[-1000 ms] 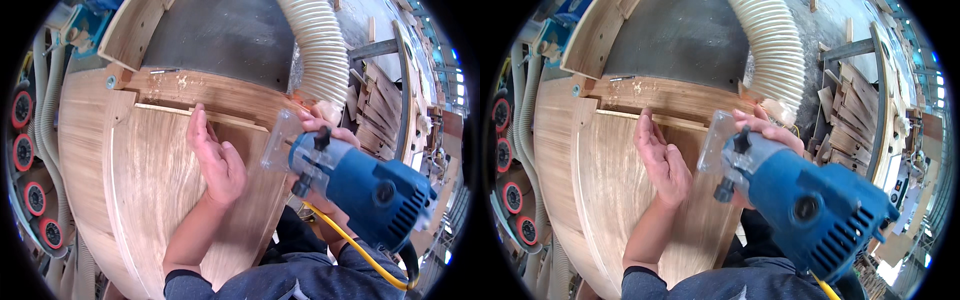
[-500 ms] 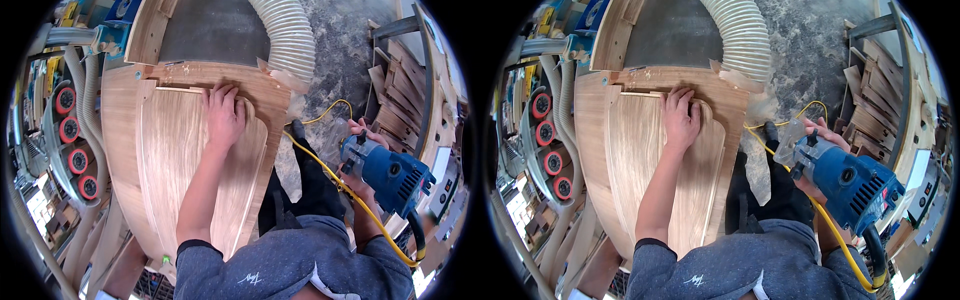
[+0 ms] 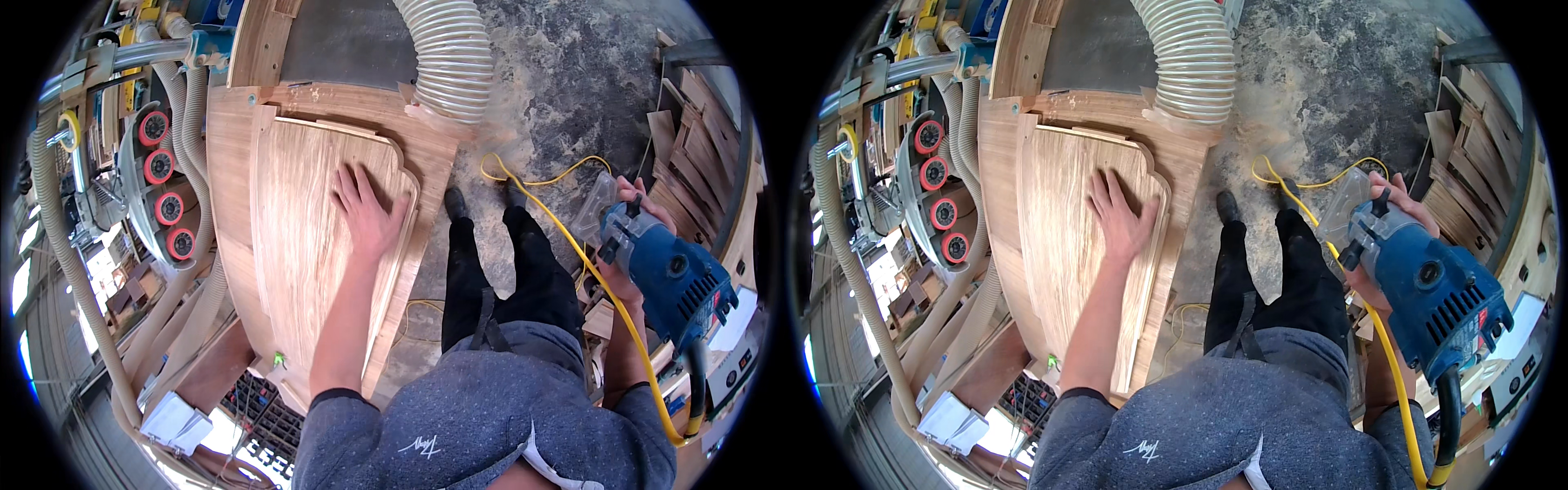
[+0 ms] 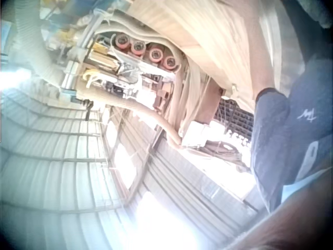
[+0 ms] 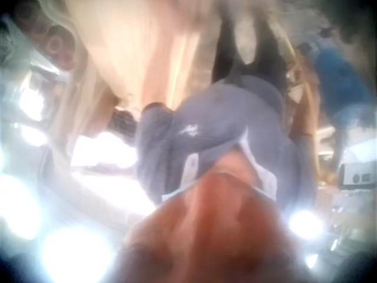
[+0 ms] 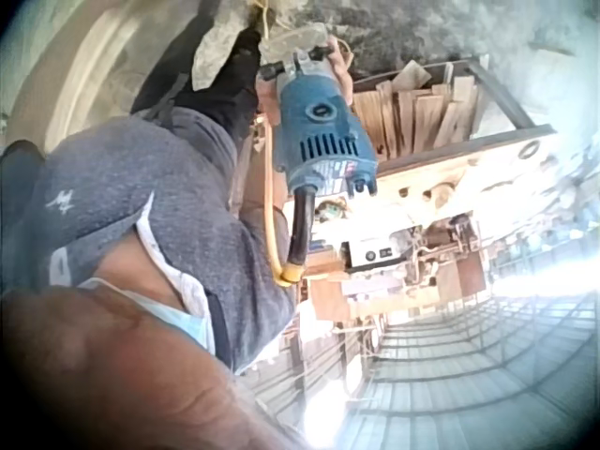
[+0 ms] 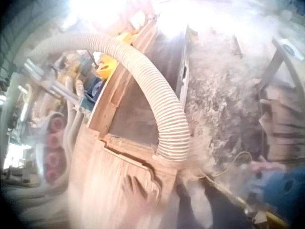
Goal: The person uses a handheld electric router to shape the edge of a large wooden panel on a workbench. They repeatedly test the fit of a smaller wooden piece into a groove on the panel, adjusting the router and rechecking alignment throughout the process.
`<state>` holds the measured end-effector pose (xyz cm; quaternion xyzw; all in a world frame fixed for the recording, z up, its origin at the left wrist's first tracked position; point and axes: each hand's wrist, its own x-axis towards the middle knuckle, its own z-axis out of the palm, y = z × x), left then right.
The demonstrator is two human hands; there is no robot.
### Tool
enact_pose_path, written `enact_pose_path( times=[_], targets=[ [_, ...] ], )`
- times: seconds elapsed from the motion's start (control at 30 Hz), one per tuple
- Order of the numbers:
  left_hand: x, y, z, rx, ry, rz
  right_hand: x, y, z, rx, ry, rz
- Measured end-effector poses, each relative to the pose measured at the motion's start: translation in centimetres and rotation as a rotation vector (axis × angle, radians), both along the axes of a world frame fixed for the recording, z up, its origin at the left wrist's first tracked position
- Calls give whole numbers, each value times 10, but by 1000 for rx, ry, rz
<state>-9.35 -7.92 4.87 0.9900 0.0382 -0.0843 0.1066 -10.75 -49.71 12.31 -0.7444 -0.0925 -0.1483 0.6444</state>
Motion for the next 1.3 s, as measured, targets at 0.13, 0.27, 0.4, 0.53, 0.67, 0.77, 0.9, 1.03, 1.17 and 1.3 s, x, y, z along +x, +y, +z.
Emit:
enact_pose_path(
  times=[0.13, 0.27, 0.4, 0.53, 0.67, 0.77, 0.9, 1.03, 1.17, 1.3],
  targets=[
    [-64, -17, 11, 52, 109, 53, 3, -20, -11, 119, 88, 34],
    [-107, -14, 4, 86, 160, 104, 11, -15, -8, 88, 49, 41],
    [-125, -3, 7, 84, 176, 119, 12, -13, -4, 112, 34, 61],
    [-128, 4, 6, 63, 154, 112, 9, 1, 9, 85, -4, 92],
    [-132, 12, 12, 26, 133, 83, -9, 21, 12, 220, 52, 103],
    [-141, 22, 16, 6, 154, 62, -17, 50, 29, 189, 39, 83],
    [-149, 36, 26, -38, 212, 64, -28, 70, 47, 58, 19, 80],
    [-157, 45, 29, -67, 221, 22, -51, 83, 58, -126, -8, 9],
    [-163, 49, 21, -99, 173, -15, -101, 73, 38, -196, 305, -106],
    [-173, 55, 17, -77, 153, -76, -146, 86, 49, -252, 395, -132]
  ],
)
